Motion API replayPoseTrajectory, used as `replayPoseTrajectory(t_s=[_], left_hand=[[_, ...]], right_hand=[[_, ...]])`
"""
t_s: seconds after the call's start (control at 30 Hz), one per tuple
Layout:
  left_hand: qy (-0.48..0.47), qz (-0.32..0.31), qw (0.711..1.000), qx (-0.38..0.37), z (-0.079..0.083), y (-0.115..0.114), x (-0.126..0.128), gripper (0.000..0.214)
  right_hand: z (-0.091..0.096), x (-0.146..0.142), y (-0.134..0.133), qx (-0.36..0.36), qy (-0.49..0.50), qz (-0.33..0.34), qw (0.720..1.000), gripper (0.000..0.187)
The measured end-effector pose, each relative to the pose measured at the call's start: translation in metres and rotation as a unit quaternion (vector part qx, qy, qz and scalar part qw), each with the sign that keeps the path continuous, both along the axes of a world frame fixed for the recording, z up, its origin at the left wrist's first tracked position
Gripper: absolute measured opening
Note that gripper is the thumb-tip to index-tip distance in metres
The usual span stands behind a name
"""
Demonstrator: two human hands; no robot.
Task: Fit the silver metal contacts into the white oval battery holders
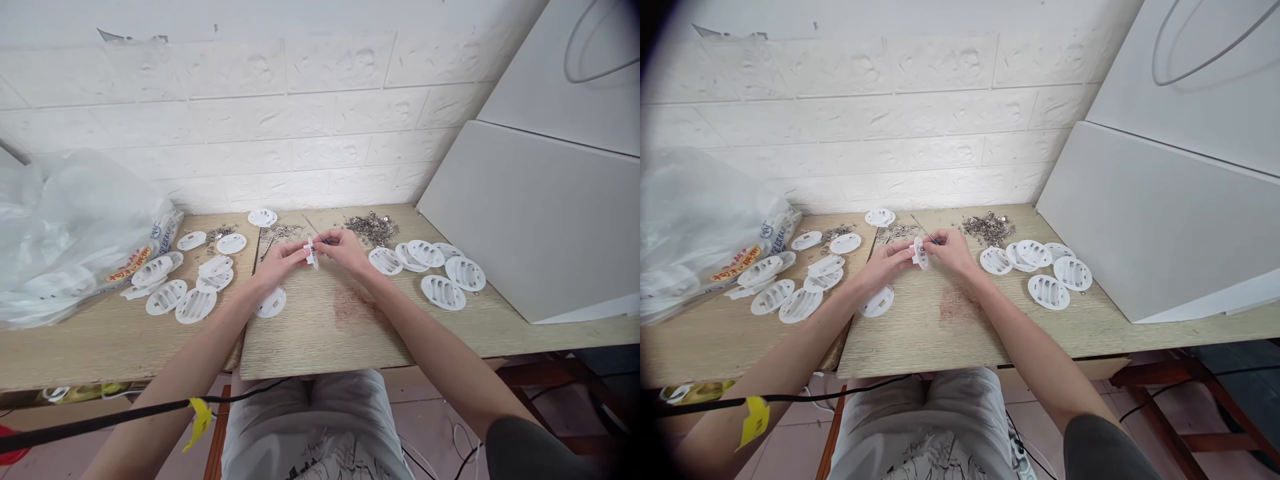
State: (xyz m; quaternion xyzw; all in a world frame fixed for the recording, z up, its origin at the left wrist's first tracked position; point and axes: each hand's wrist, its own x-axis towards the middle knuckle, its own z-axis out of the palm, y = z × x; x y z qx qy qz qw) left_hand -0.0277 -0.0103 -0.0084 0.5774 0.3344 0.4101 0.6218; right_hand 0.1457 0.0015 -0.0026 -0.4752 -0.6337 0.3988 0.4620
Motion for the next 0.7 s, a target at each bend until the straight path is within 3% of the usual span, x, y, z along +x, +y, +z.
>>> replayPoseTrajectory(t_s=[0.23, 0.7], left_hand=[[-0.011, 0.004, 1.000, 0.001, 0.0018, -0.0010, -0.0004, 0.037], [0.011, 0.007, 1.000, 0.013, 0.0020, -0.0006, -0.0009, 0.037]], right_hand=[[-0.0066, 0.0026, 0.0047, 0.011, -0.059, -0.017, 0.998, 0.024], [-0.0034, 0.0082, 0.0048, -0.043, -0.066, -0.009, 0.997, 0.025]])
